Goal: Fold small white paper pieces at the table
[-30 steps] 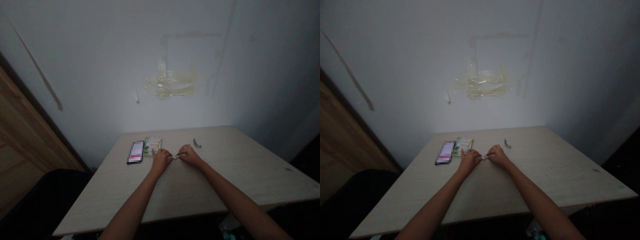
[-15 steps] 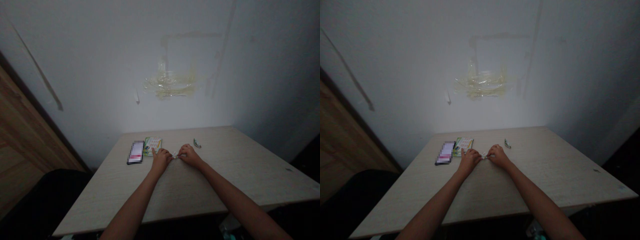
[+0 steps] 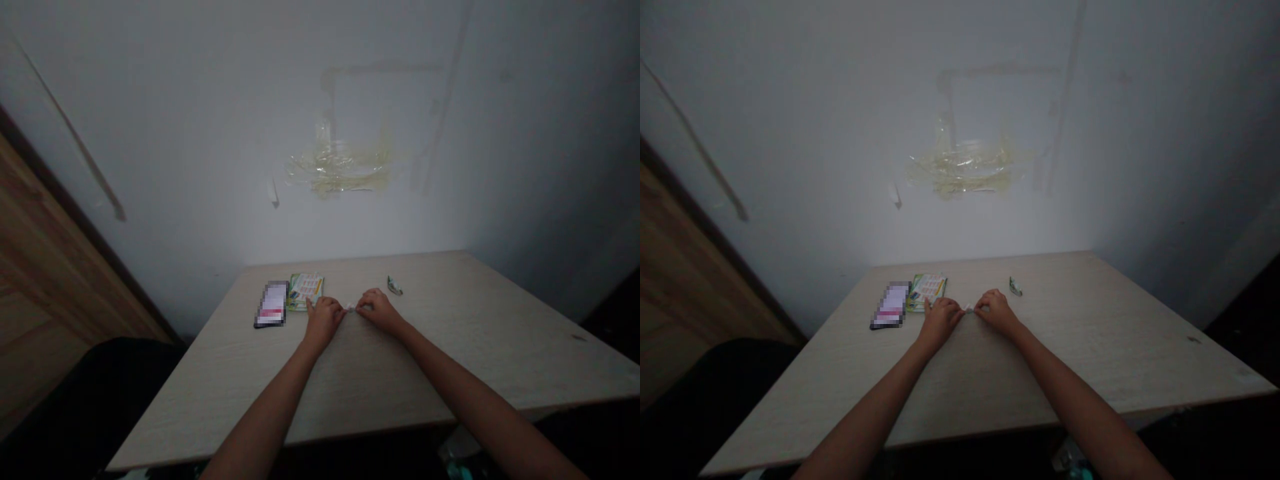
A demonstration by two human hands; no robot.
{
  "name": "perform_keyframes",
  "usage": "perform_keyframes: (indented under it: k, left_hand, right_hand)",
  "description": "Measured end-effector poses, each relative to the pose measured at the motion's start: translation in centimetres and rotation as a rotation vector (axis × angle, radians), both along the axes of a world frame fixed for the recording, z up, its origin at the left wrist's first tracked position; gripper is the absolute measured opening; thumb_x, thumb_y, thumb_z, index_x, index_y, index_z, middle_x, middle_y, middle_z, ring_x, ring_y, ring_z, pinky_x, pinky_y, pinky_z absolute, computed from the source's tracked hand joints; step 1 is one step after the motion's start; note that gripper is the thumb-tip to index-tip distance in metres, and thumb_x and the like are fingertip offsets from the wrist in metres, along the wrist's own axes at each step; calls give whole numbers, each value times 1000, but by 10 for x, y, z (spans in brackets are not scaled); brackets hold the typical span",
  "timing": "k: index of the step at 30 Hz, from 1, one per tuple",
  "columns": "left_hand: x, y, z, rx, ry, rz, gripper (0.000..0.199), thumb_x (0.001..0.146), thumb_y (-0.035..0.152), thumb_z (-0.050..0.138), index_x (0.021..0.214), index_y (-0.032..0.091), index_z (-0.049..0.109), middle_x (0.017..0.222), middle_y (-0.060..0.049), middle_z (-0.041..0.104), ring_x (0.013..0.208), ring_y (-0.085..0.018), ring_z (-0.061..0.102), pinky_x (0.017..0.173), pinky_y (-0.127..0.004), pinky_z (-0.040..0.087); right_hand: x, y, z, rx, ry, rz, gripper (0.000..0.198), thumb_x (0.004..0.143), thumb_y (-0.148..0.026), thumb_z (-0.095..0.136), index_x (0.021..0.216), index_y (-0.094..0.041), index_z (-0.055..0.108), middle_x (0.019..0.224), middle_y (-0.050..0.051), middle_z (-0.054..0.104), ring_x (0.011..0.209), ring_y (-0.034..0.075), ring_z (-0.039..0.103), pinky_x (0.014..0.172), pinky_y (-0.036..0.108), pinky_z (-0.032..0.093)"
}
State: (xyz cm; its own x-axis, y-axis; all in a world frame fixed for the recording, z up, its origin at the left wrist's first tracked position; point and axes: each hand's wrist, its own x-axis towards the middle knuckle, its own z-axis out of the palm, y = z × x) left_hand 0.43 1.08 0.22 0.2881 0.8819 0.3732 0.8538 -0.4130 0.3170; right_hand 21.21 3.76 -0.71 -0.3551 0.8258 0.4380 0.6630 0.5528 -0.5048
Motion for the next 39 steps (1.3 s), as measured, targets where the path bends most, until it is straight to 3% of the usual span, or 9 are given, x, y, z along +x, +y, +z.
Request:
perform_keyframes:
  k: [18, 27, 33, 39]
  left_hand:
    - [6, 6, -3, -44, -24, 81, 19, 91, 35, 54, 86, 23, 68, 119, -5, 64, 119, -24, 50, 112, -67, 10]
    - [9, 6, -2, 8, 52, 100, 18, 91, 35, 53, 89, 21, 64, 116, -7, 65, 120, -25, 49, 111, -71, 5]
    - [9, 4, 1, -5, 86, 106, 15, 89, 36, 56, 92, 23, 62, 114, -6, 64, 120, -26, 47, 110, -74, 3]
    - [8, 4, 1, -19, 23, 117, 13, 88, 35, 57, 97, 29, 64, 116, -4, 63, 123, -27, 44, 106, -77, 0]
  right_hand:
    - [-6, 0, -6, -38, -82, -207, 19, 83, -37, 64, 82, -21, 73, 96, 8, 67, 103, 24, 51, 94, 37, 36]
    - [-12, 5, -12, -71, -176, -267, 21, 85, -38, 63, 86, -20, 71, 101, 10, 64, 104, 25, 49, 92, 37, 34]
    - [-13, 3, -11, -88, -159, -277, 19, 83, -37, 63, 92, -20, 67, 99, 8, 62, 102, 25, 49, 92, 36, 34]
    - [-12, -4, -7, -75, -119, -199, 18, 86, -37, 61, 100, -30, 68, 104, 5, 61, 106, 25, 46, 94, 39, 32]
